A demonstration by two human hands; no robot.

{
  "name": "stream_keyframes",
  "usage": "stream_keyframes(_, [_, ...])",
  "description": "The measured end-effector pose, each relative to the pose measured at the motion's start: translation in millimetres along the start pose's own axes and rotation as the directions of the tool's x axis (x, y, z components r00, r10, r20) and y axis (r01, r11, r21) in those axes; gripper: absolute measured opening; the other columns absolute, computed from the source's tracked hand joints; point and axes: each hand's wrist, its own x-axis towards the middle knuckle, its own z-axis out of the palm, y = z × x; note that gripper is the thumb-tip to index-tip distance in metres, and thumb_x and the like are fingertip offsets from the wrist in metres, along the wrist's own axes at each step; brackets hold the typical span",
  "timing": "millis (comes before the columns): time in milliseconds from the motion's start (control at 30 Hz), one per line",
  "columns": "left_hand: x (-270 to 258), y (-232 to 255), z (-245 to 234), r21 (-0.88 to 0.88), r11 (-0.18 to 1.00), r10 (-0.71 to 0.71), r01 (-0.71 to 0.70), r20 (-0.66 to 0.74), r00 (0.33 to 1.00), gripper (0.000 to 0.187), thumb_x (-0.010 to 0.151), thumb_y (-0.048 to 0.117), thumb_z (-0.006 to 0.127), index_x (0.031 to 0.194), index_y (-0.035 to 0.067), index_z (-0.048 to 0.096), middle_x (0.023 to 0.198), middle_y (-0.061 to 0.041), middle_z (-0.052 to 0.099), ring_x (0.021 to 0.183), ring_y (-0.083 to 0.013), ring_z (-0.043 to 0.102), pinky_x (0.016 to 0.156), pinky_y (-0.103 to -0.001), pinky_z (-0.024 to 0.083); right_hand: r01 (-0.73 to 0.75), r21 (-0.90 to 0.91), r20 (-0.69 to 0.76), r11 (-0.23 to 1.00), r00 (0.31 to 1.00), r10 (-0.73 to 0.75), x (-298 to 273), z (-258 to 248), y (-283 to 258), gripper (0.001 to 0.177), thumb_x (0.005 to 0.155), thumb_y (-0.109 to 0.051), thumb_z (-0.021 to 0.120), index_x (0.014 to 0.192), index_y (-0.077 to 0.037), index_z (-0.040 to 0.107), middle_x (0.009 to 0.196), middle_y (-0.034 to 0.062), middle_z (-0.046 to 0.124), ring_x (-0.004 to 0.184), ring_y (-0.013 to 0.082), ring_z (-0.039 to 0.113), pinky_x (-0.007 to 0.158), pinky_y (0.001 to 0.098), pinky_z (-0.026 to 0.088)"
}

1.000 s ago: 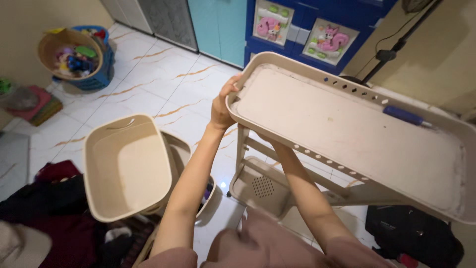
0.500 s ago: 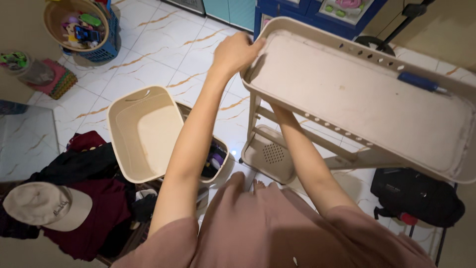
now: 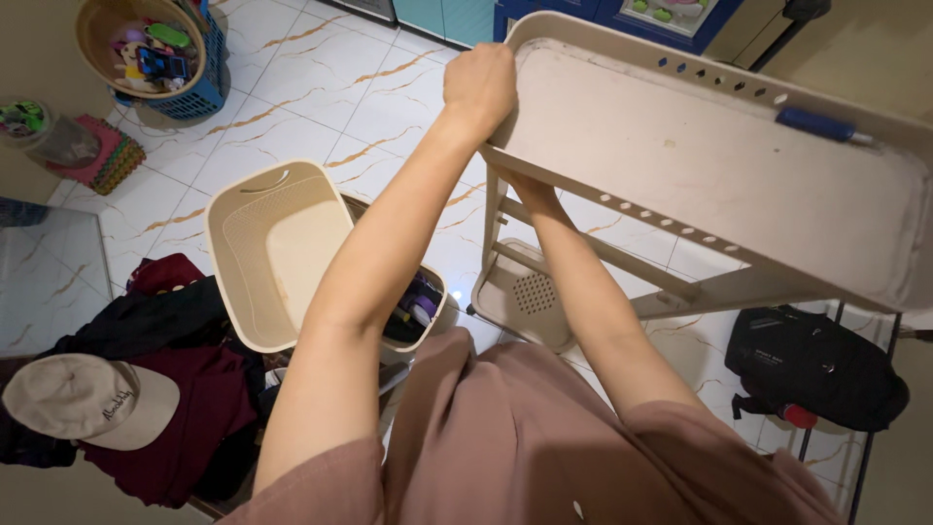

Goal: The person assembles a beige plastic storage shelf by attaching trays and baskets to a frame. They use a screwdriver to tighten screws at various joints and secure the components together.

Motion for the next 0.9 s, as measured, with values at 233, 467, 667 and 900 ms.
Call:
stream_keyframes(233, [-1,-2,11,0.034,0.998,0.050,-0.048,-0.057,0.997,0.008,0.072,0.003,0.069,0.077,0.004,0.075,0.078,-0.020,0.073,0.070,-0.0376,0.073,0.060,-0.046,0.059,0.024,-0.012,-0.005,1.000,1.000,-0.024,-3,0,3,0.045,0.095,-0.038,0.076,0.127,-0.008,0.064,0.115,0.0113,0.069,0.103,0.0251,0.065,0.089,0.0417,0.052])
stream_keyframes(467, [-14,-10,11,-0.016,0.995,0.092,-0.096,-0.172,0.981,0.008,0.075,0.002,0.069,0.083,0.001,0.072,0.083,-0.019,0.073,0.071,-0.0389,0.072,0.061,-0.047,0.058,0.019,-0.056,0.023,0.998,1.000,-0.018,-9,3,-3,0.044,0.096,-0.039,0.074,0.127,-0.010,0.063,0.114,0.0084,0.070,0.103,0.0242,0.067,0.089,0.0410,0.053])
stream_keyframes(667, [11,-1,-2,-0.060,0.998,-0.024,0.027,0.042,0.999,0.011,0.073,0.008,0.071,0.082,0.003,0.074,0.083,-0.020,0.073,0.076,-0.0386,0.073,0.066,-0.047,0.059,0.030,-0.057,0.045,0.998,0.999,-0.028,3,1,-2,0.043,0.097,-0.040,0.072,0.127,-0.011,0.063,0.113,0.0060,0.071,0.104,0.0234,0.068,0.089,0.0404,0.054])
stream_keyframes(900, [26,-7,-24,-0.018,0.996,0.094,-0.092,0.099,0.991,0.015,0.079,0.009,0.072,0.092,0.002,0.076,0.089,-0.022,0.076,0.079,-0.0335,0.075,0.064,-0.044,0.059,0.113,-0.417,-0.048,0.902,0.988,-0.146,-12,8,-9,0.052,0.076,-0.031,0.081,0.122,-0.016,0.060,0.123,0.0090,0.062,0.113,0.0343,0.059,0.090,0.0488,0.054])
